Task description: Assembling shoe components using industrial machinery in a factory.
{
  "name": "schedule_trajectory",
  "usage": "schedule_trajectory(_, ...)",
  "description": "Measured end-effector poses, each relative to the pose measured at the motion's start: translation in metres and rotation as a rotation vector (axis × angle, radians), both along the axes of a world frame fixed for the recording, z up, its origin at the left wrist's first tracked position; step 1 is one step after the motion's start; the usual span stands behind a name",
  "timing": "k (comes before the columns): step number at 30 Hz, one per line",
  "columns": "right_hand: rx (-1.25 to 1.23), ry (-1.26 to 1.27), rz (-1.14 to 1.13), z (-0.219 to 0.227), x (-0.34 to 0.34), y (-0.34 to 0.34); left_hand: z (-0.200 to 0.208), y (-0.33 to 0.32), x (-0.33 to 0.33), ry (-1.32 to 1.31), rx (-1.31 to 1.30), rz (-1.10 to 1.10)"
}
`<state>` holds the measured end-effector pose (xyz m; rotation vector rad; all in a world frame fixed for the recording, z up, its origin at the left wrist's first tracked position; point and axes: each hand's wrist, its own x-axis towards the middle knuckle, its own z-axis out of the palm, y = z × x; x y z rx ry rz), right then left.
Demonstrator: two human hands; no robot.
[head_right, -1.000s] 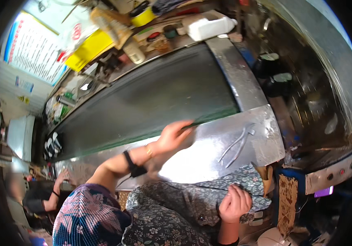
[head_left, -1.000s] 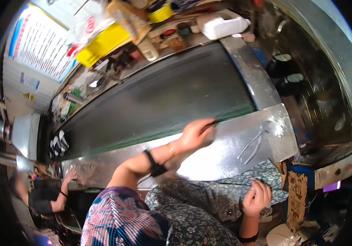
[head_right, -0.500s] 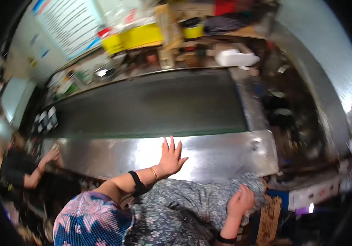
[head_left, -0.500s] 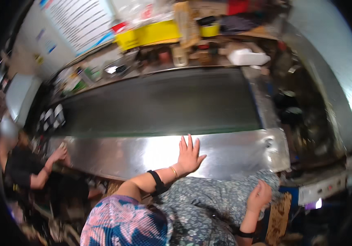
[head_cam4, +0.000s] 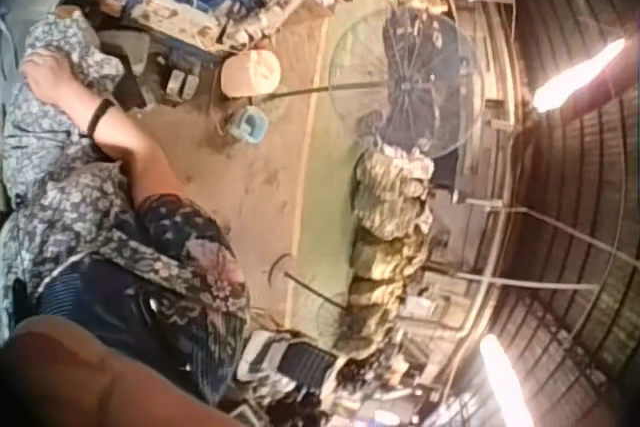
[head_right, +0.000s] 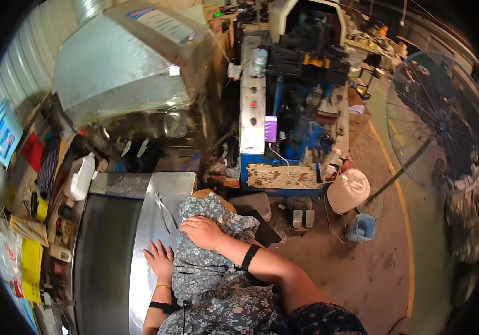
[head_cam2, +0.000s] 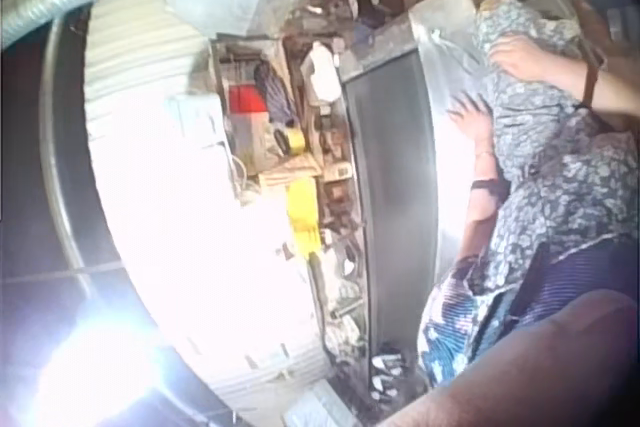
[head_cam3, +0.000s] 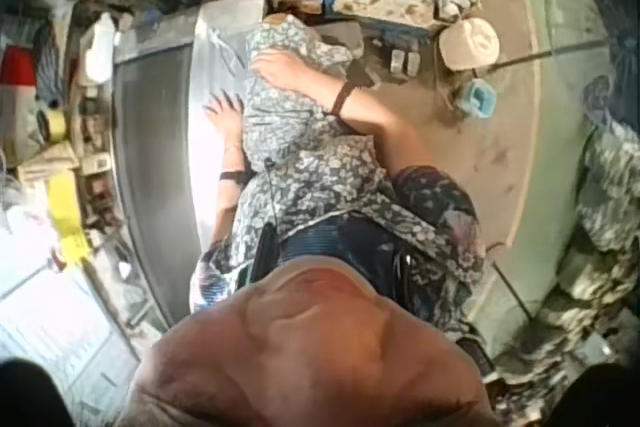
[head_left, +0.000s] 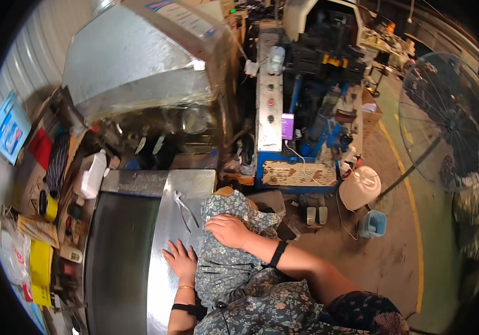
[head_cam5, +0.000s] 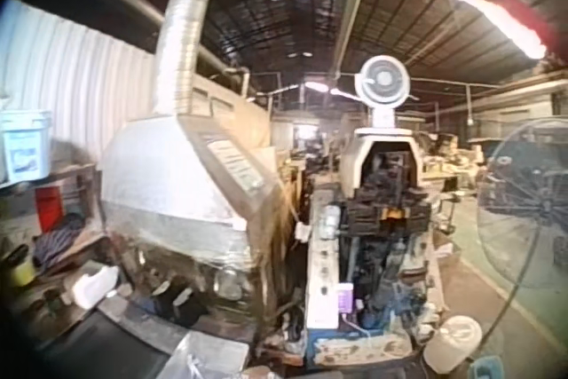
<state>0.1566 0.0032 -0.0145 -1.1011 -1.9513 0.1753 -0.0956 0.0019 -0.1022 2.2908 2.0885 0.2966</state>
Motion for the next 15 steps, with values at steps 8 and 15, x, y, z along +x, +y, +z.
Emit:
schedule_trajectory(8, -0.025, -0.197, -0.099, -0.037, -0.013, -0.014, -0.047, 0.016, -0.018, 0.135, 0.155, -0.018)
schedule_trajectory(15, -0.523, -0.068, -0.43, -0.013, 0.147, -0.031, -0.048, 0.013, -0.012, 0.119, 0.127, -0.023)
